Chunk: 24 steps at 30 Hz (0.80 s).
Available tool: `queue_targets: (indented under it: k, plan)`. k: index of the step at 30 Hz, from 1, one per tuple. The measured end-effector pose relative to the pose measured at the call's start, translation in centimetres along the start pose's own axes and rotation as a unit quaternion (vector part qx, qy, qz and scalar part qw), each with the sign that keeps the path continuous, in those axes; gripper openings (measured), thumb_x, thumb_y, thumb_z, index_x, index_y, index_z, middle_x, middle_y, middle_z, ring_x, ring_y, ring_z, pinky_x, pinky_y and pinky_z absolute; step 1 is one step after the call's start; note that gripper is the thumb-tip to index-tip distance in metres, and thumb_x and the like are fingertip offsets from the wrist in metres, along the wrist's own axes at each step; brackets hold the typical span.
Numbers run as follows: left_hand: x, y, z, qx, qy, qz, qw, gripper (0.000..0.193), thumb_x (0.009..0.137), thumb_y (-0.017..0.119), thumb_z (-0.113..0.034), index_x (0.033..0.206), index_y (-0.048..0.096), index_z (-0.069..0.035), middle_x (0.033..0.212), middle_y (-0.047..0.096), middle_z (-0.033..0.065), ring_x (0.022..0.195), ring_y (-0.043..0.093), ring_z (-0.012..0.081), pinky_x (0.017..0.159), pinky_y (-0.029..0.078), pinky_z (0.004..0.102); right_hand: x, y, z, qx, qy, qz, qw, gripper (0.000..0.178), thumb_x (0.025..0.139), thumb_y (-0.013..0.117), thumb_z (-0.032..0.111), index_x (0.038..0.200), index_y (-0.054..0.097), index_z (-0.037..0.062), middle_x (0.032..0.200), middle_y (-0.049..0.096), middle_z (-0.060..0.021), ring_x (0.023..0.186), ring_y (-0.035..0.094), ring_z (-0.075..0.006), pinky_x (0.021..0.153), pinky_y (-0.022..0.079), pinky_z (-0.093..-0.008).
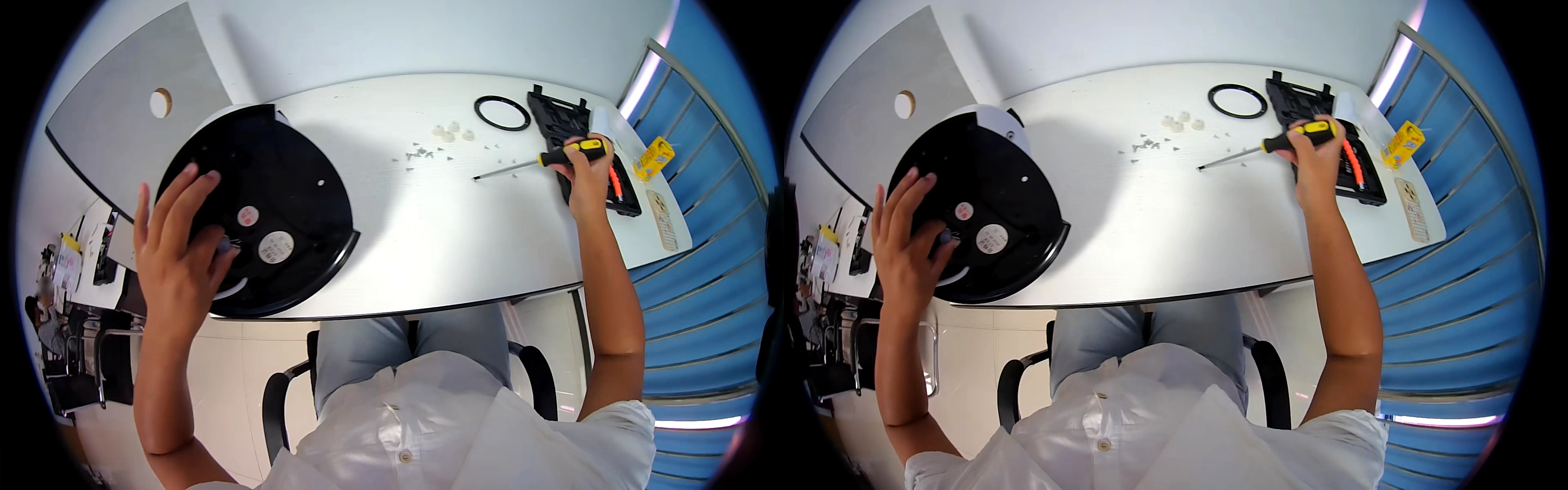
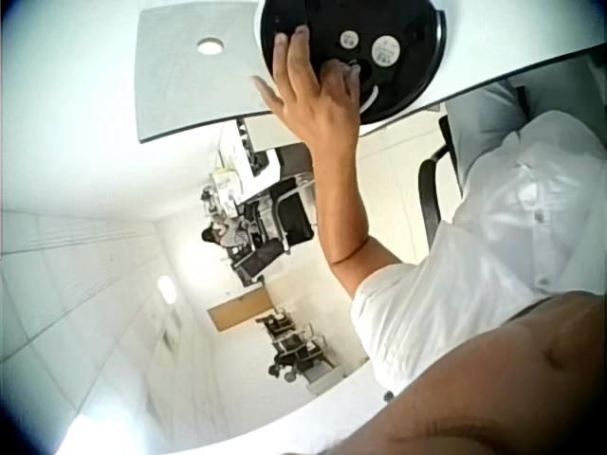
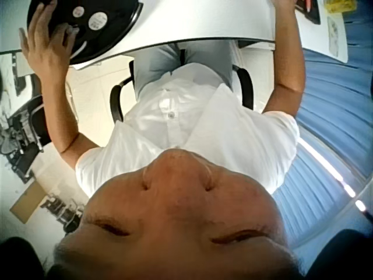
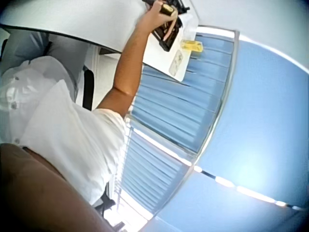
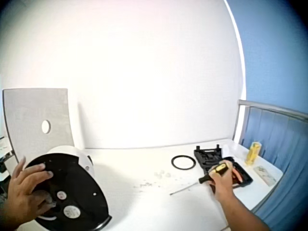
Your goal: The person assembles a white and black appliance base by inserting and tightening screws with a screwdriver. They repeatedly pick up screws from the table, place them into holes on the base, and turn the screwdriver to secure them. The person rotates the base to access different screw locations and continues the process until the base appears fully assembled.
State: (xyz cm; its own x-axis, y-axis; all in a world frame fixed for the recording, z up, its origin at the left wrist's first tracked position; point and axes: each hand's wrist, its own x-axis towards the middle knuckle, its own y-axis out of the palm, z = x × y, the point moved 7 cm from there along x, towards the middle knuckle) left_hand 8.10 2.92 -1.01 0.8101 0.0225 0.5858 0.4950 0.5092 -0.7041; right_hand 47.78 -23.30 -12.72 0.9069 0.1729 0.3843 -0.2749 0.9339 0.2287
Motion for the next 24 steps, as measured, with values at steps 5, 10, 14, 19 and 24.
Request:
queue_targets:
  k: [5, 10, 14, 19, 24]
  plan:
    - [-0.1, 0.5, -0.3, 0.002, 0.007, 0.004, 1.0, 0.027, 0.046, 0.078, -0.002, 0.066, 0.061, -0.005, 0.131, 0.053, 0.008, 0.128, 0.044, 0.0289, 0.11, 0.028, 0.0544, -2.4, 4.4, 4.2, -0.102, -0.189, 0.259, 0.942, 0.047, 0.071, 0.055, -0.011, 0.111, 0.042, 0.0088, 0.102, 0.055, -0.0102, 0.093, 0.058, -0.0201, 0.086, 0.048, -0.0338]
    - [-0.3, 0.3, -0.7, 0.001, 0.007, -0.011, 1.0, 0.027, 0.047, 0.077, -0.005, 0.064, 0.056, -0.006, 0.129, 0.054, 0.0055, 0.128, 0.046, 0.0262, 0.11, 0.029, 0.0549, -8.7, 7.5, 4.9, -0.225, -0.253, 0.423, 0.84, 0.041, 0.061, 0.059, -0.01, 0.098, 0.054, 0.0079, 0.1, 0.062, -0.0084, 0.092, 0.06, -0.0254, 0.081, 0.049, -0.0317]
    - [-0.7, 0.3, -0.5, 0.001, 0.007, -0.015, 1.0, 0.026, 0.048, 0.077, -0.005, 0.064, 0.056, -0.006, 0.129, 0.054, 0.0052, 0.128, 0.046, 0.0266, 0.11, 0.029, 0.055, -10.9, 6.7, 4.0, -0.246, -0.312, 0.404, 0.824, 0.042, 0.061, 0.062, -0.013, 0.096, 0.053, 0.0094, 0.108, 0.06, -0.0093, 0.106, 0.057, -0.029, 0.087, 0.048, -0.0366]
    - [-0.9, 0.5, -0.4, 0.01, 0.006, -0.016, 1.0, 0.026, 0.049, 0.077, -0.005, 0.064, 0.056, -0.006, 0.129, 0.054, 0.0047, 0.128, 0.045, 0.026, 0.11, 0.029, 0.0552, -11.5, 4.8, 1.4, -0.268, -0.278, 0.406, 0.829, 0.048, 0.062, 0.068, -0.011, 0.101, 0.051, 0.0117, 0.118, 0.058, -0.0087, 0.118, 0.051, -0.0323, 0.095, 0.044, -0.0398]
    - [-1.5, 0.7, -0.5, 0.025, 0.011, -0.022, 0.999, 0.025, 0.05, 0.077, -0.006, 0.065, 0.057, -0.007, 0.13, 0.054, 0.0045, 0.128, 0.045, 0.0254, 0.11, 0.03, 0.0546, -12.4, 3.4, -1.0, -0.409, -0.21, 0.482, 0.746, 0.045, 0.066, 0.063, -0.018, 0.098, 0.053, 0.0128, 0.132, 0.05, -0.0033, 0.134, 0.039, -0.027, 0.1, 0.046, -0.035]
